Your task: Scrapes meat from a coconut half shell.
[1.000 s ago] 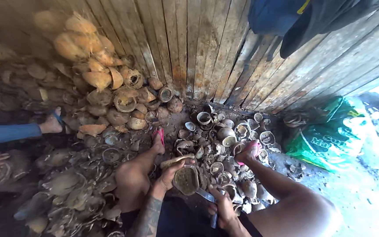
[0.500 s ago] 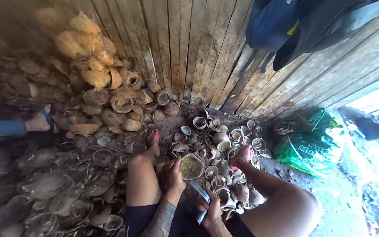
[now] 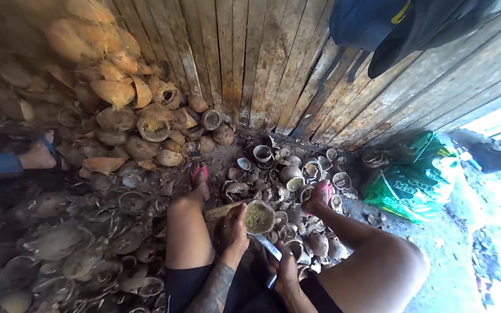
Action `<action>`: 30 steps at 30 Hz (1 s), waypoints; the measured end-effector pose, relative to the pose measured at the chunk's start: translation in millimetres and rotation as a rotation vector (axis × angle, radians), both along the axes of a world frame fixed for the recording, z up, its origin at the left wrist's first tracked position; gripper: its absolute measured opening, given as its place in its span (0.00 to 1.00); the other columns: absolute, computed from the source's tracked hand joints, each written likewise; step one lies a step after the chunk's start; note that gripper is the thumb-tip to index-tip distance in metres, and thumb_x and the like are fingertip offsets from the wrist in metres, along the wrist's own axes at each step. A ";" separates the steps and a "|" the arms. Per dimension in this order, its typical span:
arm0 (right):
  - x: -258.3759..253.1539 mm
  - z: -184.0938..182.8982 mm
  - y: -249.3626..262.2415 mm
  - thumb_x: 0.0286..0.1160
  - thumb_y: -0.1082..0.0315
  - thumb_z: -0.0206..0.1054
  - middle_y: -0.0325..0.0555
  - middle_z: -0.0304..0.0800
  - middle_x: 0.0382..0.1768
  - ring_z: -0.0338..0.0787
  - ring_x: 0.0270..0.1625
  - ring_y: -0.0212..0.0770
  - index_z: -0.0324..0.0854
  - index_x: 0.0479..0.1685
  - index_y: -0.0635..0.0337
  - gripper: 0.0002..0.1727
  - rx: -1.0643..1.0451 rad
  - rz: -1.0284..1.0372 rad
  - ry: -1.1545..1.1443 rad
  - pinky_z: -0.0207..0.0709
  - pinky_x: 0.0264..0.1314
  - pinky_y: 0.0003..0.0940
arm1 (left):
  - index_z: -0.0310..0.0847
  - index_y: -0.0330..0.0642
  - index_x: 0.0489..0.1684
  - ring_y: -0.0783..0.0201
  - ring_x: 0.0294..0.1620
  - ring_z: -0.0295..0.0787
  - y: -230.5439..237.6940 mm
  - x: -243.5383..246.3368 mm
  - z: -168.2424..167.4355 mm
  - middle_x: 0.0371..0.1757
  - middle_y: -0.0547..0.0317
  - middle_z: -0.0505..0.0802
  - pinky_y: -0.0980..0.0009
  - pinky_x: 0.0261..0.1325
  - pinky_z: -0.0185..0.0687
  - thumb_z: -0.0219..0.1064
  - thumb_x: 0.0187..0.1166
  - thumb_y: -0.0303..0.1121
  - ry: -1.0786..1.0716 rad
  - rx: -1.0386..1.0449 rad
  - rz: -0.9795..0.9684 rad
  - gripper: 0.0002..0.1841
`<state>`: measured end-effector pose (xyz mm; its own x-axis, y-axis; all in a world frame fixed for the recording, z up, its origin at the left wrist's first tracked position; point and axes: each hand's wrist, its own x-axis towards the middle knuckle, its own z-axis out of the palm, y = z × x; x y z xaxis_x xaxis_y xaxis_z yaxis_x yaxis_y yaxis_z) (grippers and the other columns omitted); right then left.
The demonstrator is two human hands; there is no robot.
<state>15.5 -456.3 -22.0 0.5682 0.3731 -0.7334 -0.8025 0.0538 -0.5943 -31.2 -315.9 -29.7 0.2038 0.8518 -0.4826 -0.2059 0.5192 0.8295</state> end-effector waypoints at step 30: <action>18.2 49.3 21.6 0.95 0.52 0.41 0.32 0.64 0.05 0.65 0.05 0.27 0.70 0.24 0.52 0.26 0.127 0.057 0.152 0.64 0.08 0.21 | 0.62 0.34 0.85 0.54 0.73 0.80 62.6 -269.7 84.0 0.77 0.40 0.79 0.53 0.75 0.77 0.47 0.94 0.43 0.607 0.313 0.482 0.27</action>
